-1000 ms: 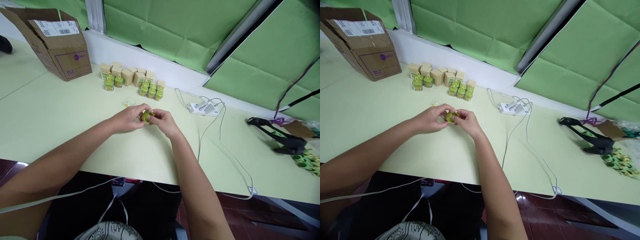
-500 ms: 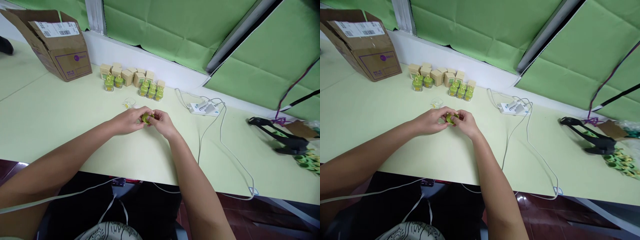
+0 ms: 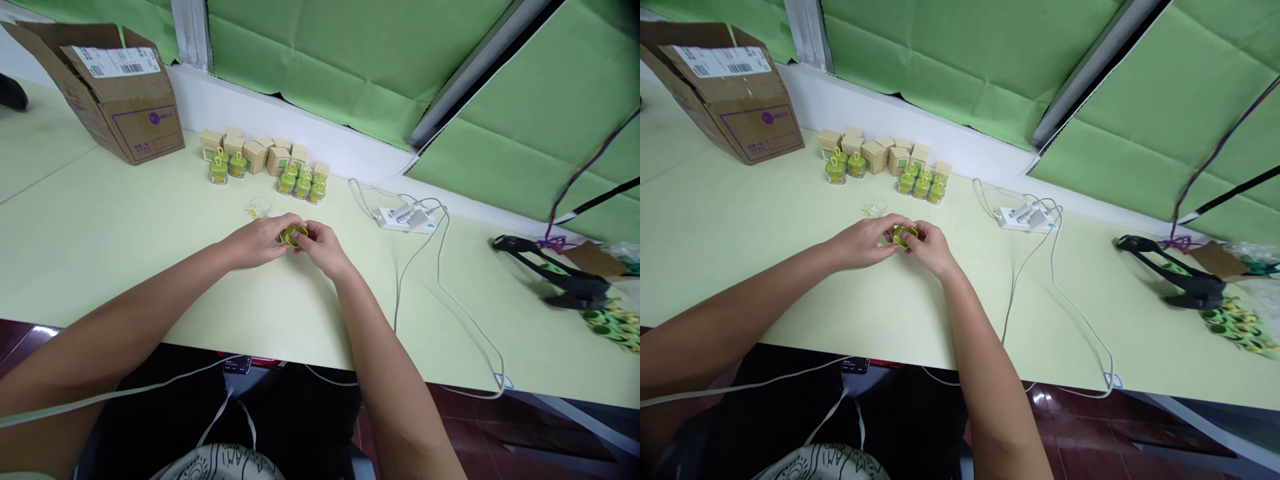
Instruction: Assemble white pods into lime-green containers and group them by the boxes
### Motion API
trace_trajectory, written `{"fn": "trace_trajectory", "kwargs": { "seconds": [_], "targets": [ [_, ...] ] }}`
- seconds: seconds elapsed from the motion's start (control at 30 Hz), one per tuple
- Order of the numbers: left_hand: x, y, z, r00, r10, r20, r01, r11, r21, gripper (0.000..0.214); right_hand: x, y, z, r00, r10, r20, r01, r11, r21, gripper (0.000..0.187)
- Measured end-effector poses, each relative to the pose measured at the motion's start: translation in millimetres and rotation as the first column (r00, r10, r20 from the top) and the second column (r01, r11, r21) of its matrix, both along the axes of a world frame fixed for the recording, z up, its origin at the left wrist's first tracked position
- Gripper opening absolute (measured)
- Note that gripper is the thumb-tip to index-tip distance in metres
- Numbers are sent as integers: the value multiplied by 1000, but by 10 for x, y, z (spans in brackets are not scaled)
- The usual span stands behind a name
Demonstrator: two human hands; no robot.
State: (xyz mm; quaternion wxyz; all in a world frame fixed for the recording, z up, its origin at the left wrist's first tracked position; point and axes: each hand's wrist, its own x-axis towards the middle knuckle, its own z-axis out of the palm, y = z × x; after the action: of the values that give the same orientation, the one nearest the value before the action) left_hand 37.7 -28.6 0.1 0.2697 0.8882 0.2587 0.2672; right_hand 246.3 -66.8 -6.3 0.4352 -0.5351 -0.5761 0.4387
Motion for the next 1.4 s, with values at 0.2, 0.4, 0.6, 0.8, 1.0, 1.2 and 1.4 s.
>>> {"fn": "trace_trajectory", "kwargs": {
  "seconds": [0.2,0.4,0.6,0.8,1.0,1.2,1.4],
  "targets": [
    [-22,47,-12,996,87,-28,-86,995,50,50,21,36,-45,992,-89,89,86,996,32,22],
    [-111,251,-79,949,295,115,-315,918,240,29,136,65,-113,826,-372,423,296,926,236,20],
    [-121,345,-194,956,279,-88,-249,935,253,36,127,80,-156,680,-342,649,226,939,259,40],
    [-92,369,-232,952,266,-151,-211,930,302,39,61,76,-181,648,-335,683,202,941,270,46],
    [-11,421,-287,945,293,-145,-238,921,310,49,35,77,-191,643,-330,691,206,944,259,47],
    [12,429,-271,947,292,-133,-247,928,278,38,20,66,-188,638,-307,706,211,952,224,47],
    [-22,313,-133,968,249,35,-249,933,261,32,1,33,-124,646,-403,648,233,913,336,47]
  ]
}}
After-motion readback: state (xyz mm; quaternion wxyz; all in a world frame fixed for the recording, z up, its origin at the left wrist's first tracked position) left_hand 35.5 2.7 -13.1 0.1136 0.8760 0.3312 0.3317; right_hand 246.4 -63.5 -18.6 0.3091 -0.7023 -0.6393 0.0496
